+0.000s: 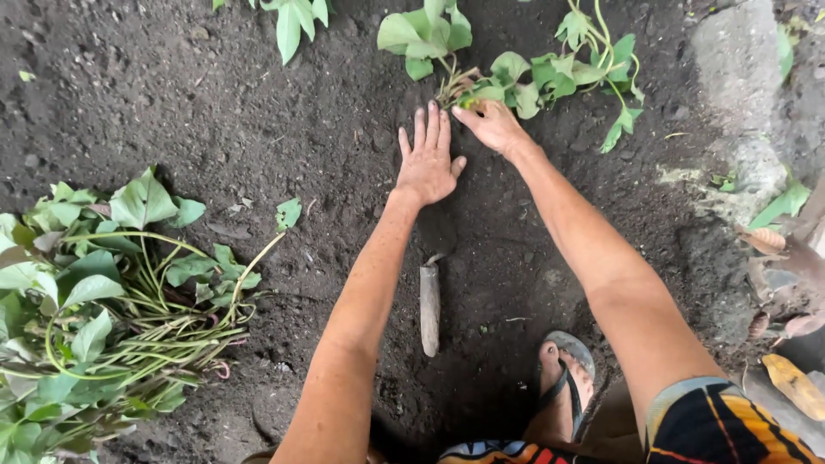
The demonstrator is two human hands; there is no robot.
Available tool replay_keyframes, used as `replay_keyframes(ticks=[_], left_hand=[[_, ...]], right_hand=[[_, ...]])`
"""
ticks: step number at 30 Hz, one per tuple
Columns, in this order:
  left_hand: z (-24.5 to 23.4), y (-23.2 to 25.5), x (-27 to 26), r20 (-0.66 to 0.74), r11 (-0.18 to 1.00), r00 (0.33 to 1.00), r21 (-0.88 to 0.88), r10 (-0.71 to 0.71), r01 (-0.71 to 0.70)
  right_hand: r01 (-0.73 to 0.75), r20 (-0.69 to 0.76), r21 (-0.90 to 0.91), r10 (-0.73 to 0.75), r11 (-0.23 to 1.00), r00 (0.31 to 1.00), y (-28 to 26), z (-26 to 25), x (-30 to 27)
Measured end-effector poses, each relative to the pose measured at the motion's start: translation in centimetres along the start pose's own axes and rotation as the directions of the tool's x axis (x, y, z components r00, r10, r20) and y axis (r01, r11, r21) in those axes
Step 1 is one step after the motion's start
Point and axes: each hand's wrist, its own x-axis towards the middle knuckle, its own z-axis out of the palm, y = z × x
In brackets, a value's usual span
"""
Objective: Planting sweet potato vine cuttings into the ground using a hand trowel.
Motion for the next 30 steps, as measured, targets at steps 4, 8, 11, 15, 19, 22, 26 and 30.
replay_keyframes(ticks=[4,8,11,15,19,22,26,30], left_hand=[[0.1,0.8,-0.3,0.027,0.993,1.000,0.119,-0.005,0.001],[-1.0,0.6,-0.3,0.076,0.990,0.997,0.141,0.004,-0.015],[-2.5,-1.2,-1.0,0.026,0.961,0.998,-0.272,0.052,-0.043],[1.0,-4.5,1.0,-0.456,0.883,0.882,-0.360,0.114,-0.301],[1.8,-4.3,3.5,-0.476,0.865,0.874,-0.473,-0.093,-0.166],[2.2,-3.9,5.4,-0.362,0.932,0.930,-0.353,-0.062,-0.075],[1.0,-3.1,5.0,-0.307,0.975,0.951,-0.221,-0.041,-0.029],[2.4,-3.1,4.5,-0.361,0.982,0.932,-0.186,-0.037,-0.033]], right_hand=[[-0.166,-0.071,-0.011,0.164,0.986,0.984,6.3,3.6,1.8],[-0.404,-0.063,-0.087,0.400,0.911,0.915,6.6,4.5,2.3],[-0.368,-0.044,-0.078,0.365,0.927,0.930,7.4,4.9,2.2],[-0.275,-0.052,-0.065,0.272,0.959,0.961,5.7,3.4,2.9],[-0.078,0.108,-0.369,0.126,0.926,0.986,1.7,0.1,4.8],[0.058,0.251,-0.464,0.068,0.884,0.966,3.0,0.2,6.2],[0.352,0.234,-0.338,-0.284,0.873,0.930,5.8,0.3,5.4],[0.447,0.231,-0.442,-0.383,0.778,0.894,7.6,1.2,4.5]])
